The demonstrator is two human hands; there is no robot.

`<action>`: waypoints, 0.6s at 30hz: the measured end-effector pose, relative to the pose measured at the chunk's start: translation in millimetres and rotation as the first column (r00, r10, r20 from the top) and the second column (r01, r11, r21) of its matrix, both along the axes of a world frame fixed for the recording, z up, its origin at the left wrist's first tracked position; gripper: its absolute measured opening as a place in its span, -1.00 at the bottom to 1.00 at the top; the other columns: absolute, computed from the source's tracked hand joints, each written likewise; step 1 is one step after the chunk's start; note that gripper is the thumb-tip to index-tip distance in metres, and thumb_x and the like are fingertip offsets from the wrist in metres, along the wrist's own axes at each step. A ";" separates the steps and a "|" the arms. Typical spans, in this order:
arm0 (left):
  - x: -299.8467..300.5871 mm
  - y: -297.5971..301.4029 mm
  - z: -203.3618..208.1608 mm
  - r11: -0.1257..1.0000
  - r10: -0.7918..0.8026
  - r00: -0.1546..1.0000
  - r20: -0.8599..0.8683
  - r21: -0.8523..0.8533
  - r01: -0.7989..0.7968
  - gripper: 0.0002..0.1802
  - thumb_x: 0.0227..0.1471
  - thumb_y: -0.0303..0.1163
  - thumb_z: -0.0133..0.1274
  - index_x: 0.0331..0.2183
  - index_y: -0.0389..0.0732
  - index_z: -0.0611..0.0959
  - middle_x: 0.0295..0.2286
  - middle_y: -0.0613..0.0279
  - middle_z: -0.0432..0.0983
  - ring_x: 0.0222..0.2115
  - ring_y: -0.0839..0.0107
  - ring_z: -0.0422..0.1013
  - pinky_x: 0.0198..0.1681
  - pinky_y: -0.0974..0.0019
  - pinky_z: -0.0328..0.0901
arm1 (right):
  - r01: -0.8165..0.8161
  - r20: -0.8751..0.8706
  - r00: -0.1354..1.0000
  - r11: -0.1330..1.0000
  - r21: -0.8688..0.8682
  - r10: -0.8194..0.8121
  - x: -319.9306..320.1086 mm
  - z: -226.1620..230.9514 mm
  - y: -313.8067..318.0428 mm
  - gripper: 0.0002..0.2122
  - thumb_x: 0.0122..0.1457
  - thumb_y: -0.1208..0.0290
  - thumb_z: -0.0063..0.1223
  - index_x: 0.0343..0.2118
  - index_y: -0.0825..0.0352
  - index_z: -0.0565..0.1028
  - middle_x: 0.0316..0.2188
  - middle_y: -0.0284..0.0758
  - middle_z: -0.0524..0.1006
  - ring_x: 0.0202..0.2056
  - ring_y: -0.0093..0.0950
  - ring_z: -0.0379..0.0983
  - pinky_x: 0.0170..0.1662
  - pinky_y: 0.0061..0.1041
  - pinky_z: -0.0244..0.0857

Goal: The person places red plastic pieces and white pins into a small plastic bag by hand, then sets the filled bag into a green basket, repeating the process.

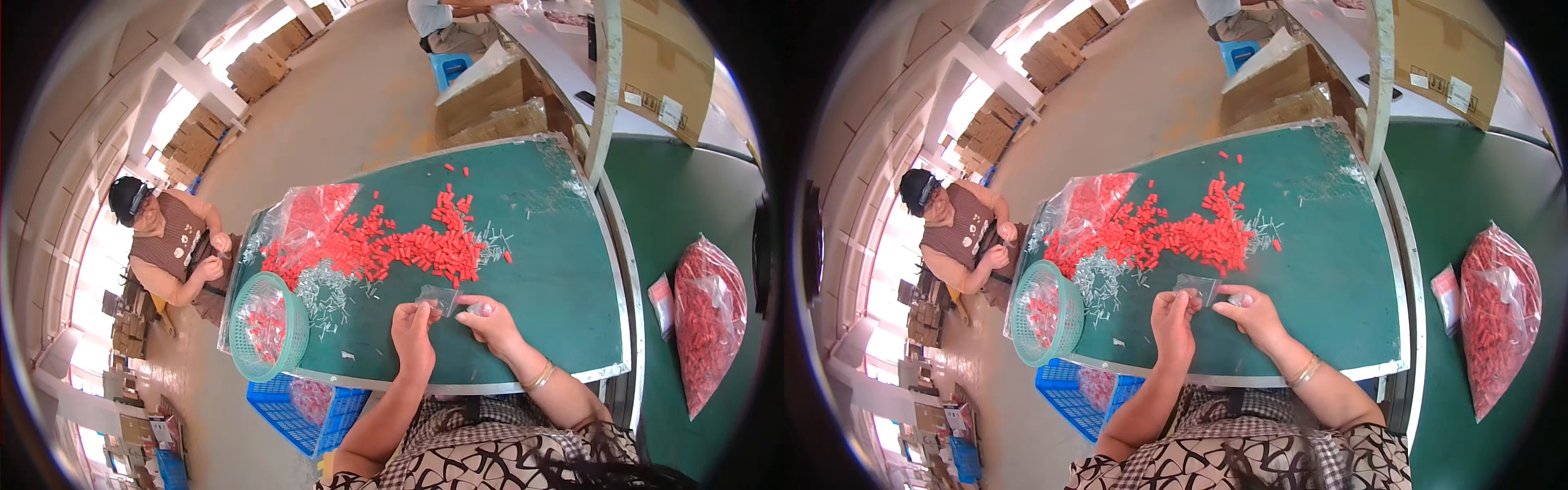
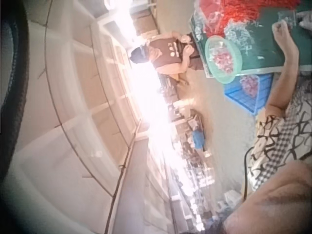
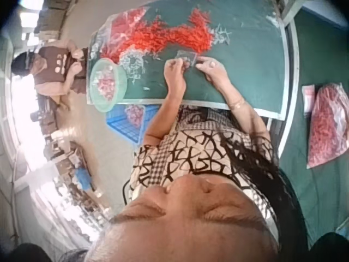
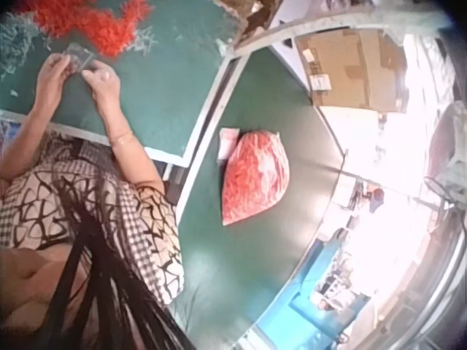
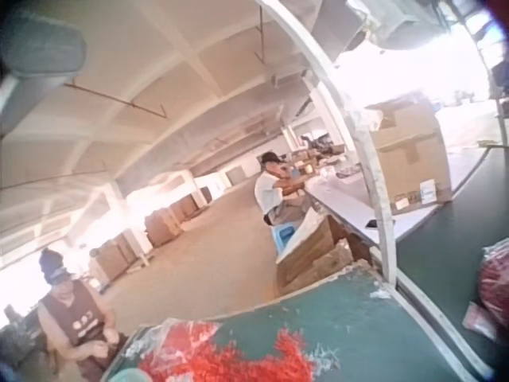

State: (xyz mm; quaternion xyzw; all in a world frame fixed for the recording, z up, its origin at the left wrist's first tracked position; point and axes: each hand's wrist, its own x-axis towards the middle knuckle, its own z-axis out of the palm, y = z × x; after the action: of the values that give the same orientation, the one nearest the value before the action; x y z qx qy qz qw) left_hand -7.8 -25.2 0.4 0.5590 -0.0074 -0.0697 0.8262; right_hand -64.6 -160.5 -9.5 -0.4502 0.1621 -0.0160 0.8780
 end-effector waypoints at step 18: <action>4.9 8.6 -0.7 0.899 -0.278 0.960 -0.044 0.340 0.276 -0.86 0.02 -0.51 0.06 -0.33 -0.35 0.60 -0.44 0.29 0.50 -0.45 0.59 0.39 -0.32 0.52 0.33 | -0.031 -0.022 0.999 0.999 -0.021 0.031 -1.5 -9.1 -1.7 -0.95 0.12 0.52 0.06 -0.38 0.36 0.47 -0.59 -0.46 0.48 -0.76 -0.81 0.07 -0.74 -0.77 -0.13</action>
State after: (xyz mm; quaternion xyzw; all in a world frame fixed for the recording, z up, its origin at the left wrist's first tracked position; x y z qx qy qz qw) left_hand -3.0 -16.6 -0.3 0.6876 -0.0766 -0.1851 0.6979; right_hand -66.1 -162.2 -18.5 -0.4621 0.1643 0.0006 0.8715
